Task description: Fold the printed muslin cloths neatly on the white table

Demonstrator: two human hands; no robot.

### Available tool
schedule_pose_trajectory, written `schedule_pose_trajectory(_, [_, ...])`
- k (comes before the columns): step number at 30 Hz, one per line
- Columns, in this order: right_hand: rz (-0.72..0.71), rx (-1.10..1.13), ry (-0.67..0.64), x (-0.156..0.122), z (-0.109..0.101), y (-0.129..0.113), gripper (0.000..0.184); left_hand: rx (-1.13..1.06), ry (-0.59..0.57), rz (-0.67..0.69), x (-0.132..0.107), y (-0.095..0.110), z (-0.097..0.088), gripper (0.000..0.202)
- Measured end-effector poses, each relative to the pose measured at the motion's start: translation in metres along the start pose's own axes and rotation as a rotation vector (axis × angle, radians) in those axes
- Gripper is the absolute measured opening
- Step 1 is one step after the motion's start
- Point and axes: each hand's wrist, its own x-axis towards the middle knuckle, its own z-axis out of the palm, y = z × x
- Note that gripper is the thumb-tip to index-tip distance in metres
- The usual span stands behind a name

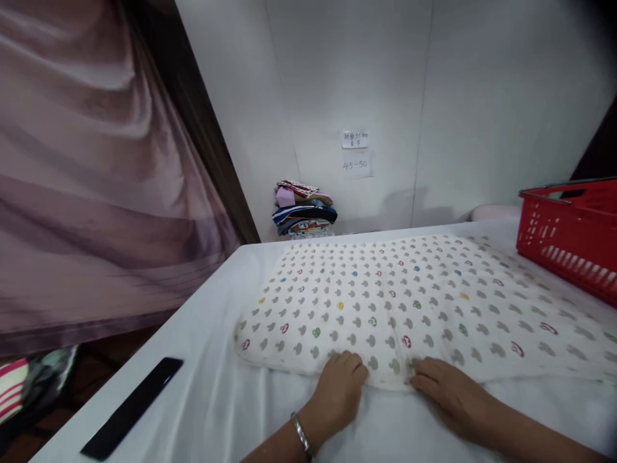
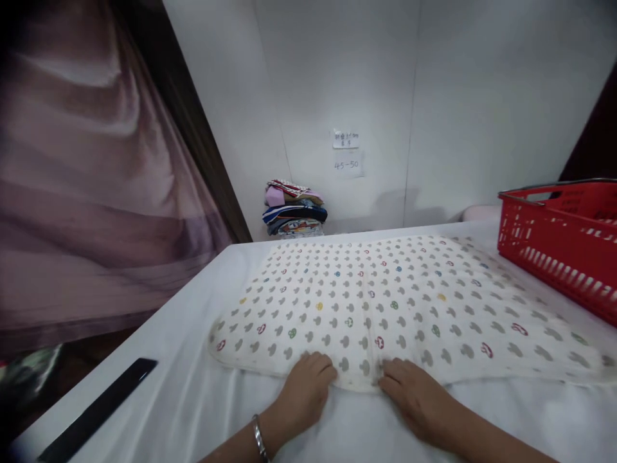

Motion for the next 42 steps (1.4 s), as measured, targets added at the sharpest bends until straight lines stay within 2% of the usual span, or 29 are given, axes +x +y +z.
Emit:
schedule_pose_trajectory(4, [0.134,0.059,0.027,0.004,0.001,-0.001,0.032,0.008,0.054,0.117,0.022,0.018,0.011,0.015])
schedule_pose_trajectory(9, [0.029,-0.067,0.134,0.002,0.002,0.005,0.031,-0.013,0.087,0.268,0.052,0.039,0.025,0.014])
schedule_pose_trajectory(13, [0.026,-0.164,0.096,-0.004,-0.003,0.013,0.031,-0.006,0.107,0.31,0.064,0.046,0.032,0.018])
schedule_pose_trajectory(16, [0.061,-0.218,0.088,-0.012,-0.009,0.02,0.028,0.009,0.106,0.313,0.068,0.044,0.036,0.02])
schedule_pose_trajectory(22, [0.143,-0.291,0.157,-0.041,-0.024,0.044,0.022,0.007,0.121,0.289,0.071,0.042,0.034,0.024])
schedule_pose_trajectory(30, [0.268,-0.359,0.283,-0.074,-0.039,0.073,0.024,-0.112,-0.008,0.202,0.077,0.045,0.02,0.024])
schedule_pose_trajectory(33, [0.306,-0.379,0.259,-0.084,-0.045,0.078,0.024,-0.149,-0.068,0.172,0.079,0.046,0.016,0.025])
schedule_pose_trajectory(38, [0.29,-0.285,0.137,-0.097,-0.057,0.076,0.025,-0.14,-0.126,0.198,0.079,0.051,0.012,0.024])
schedule_pose_trajectory(42, [0.276,-0.1,0.178,-0.106,-0.061,0.074,0.03,-0.141,-0.112,0.192,0.078,0.054,0.009,0.018])
